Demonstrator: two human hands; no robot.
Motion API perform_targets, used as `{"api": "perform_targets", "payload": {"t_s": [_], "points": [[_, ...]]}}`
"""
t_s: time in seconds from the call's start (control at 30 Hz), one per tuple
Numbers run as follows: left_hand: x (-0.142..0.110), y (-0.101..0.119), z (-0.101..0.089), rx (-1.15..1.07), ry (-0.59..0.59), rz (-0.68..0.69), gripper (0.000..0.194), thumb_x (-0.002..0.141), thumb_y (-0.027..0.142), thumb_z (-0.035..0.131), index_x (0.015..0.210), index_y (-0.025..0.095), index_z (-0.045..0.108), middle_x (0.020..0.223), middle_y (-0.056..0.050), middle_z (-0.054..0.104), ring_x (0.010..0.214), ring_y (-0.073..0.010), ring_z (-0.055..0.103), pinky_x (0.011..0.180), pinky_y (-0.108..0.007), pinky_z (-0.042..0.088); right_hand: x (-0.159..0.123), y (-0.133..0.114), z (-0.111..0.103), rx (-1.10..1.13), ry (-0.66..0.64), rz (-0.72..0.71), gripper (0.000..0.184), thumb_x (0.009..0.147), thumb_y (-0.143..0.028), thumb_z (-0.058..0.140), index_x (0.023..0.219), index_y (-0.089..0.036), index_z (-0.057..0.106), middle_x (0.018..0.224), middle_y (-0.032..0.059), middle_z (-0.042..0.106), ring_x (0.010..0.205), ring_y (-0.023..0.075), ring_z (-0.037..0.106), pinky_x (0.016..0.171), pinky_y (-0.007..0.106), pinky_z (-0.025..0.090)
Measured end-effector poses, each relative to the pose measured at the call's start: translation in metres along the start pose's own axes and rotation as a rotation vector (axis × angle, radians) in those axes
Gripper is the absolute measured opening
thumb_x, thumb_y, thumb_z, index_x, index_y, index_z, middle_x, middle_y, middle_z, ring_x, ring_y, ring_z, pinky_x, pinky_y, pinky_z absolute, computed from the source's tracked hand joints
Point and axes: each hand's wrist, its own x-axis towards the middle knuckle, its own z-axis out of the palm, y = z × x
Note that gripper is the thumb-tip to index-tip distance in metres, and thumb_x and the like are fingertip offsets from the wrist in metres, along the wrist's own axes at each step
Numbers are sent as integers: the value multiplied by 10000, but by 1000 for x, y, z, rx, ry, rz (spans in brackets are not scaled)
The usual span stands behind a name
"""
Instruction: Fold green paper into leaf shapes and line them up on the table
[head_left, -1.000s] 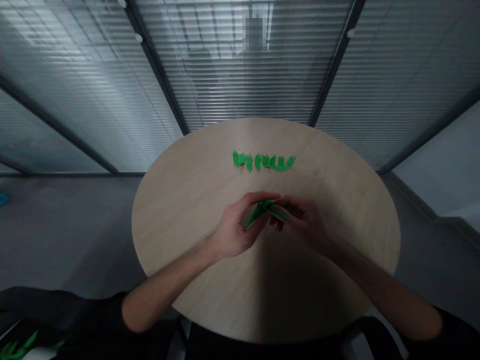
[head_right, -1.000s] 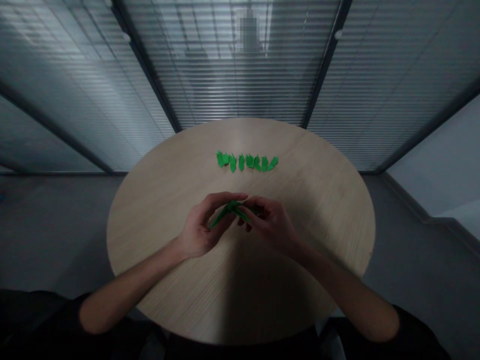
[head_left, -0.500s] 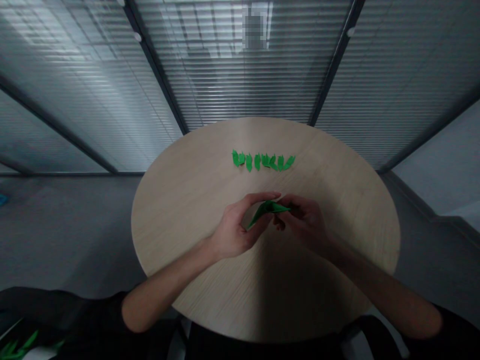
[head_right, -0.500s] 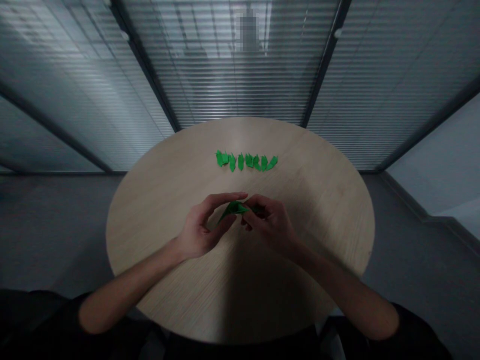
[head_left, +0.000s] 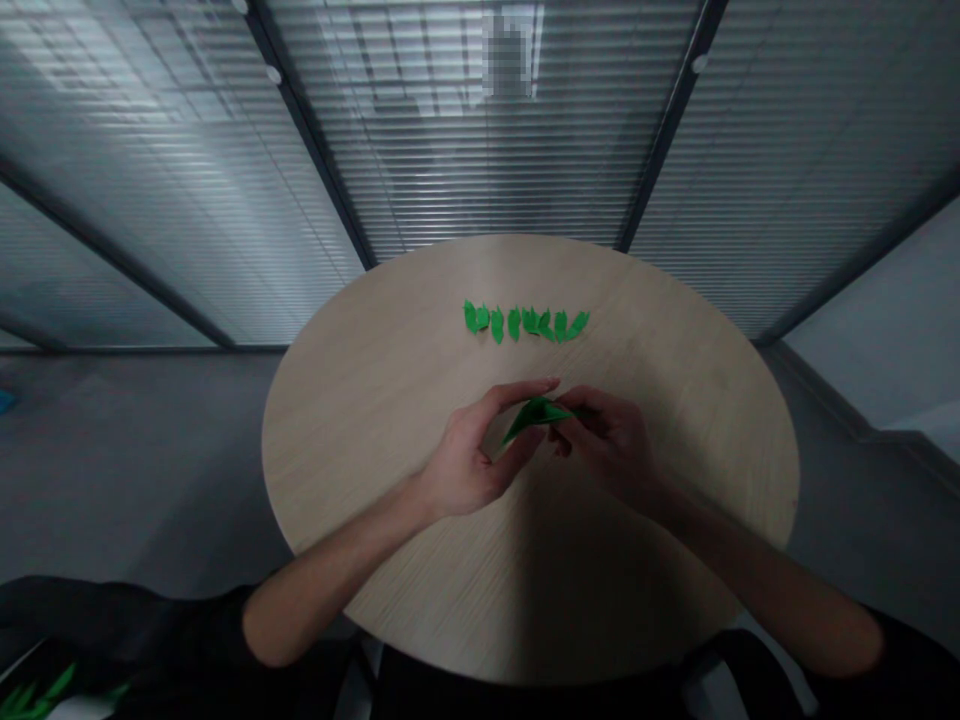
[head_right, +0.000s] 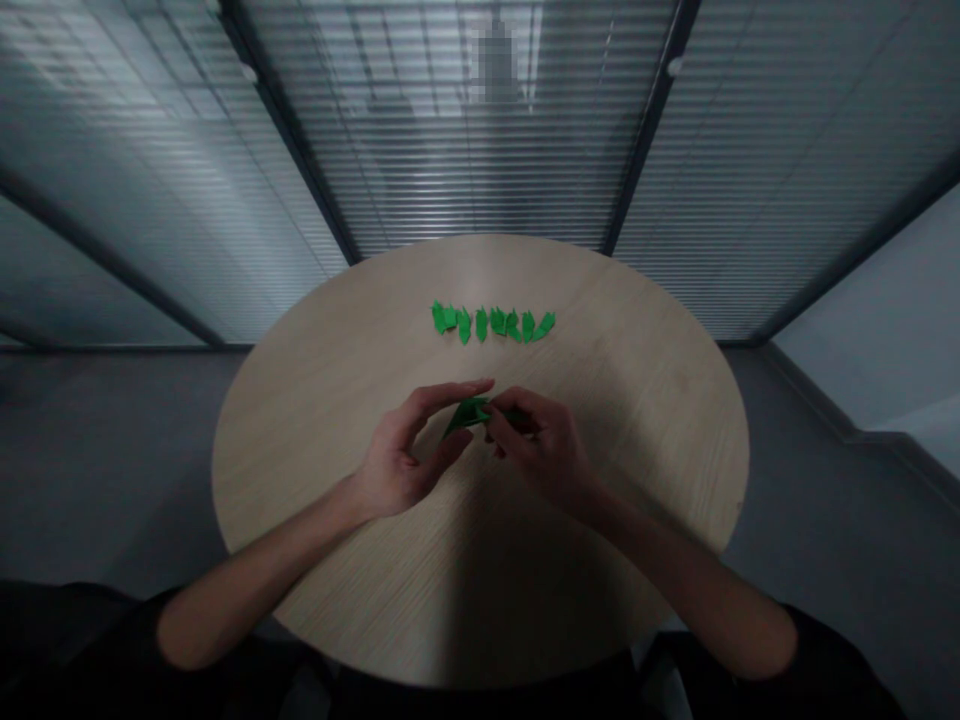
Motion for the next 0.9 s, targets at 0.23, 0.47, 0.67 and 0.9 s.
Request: {"api": "perform_targets", "payload": {"t_s": [0.23,0.47,0.67,0.9], "points": [[5,-3,0,168,122,68,377,859,206,799,1186,184,613,1120,-102,675,1057,-219,663,906,-392,589,-1,-2,1,-123,59,-80,250,957,-372,682,776,-204,643,607,-39,601,498,89,566,468,196,448],[2,-7,2,116,141,26,336,861,232,824,1094,204,584,1006,-43,641,911,-172,631,789,-329,549,-3,-1,2,-321,109,-176,227,970,-335,667,787,-203,643,624,-26,637,535,107,598,501,218,440],[4,-6,4,127,131,114,218,914,167,769,1042,206,598,1063,-61,645,988,-173,641,846,-330,561,-2,-2,2,-430,107,-285,217,955,-281,671,756,-203,637,614,-35,624,522,98,565,532,229,440],[5,-5,1,113,119,112,159,941,198,755,1049,206,639,1038,-60,672,967,-180,662,830,-344,587,-2,-1,0,-429,66,-225,203,953,-312,656,777,-211,646,627,-24,627,537,111,553,543,249,449]]}}
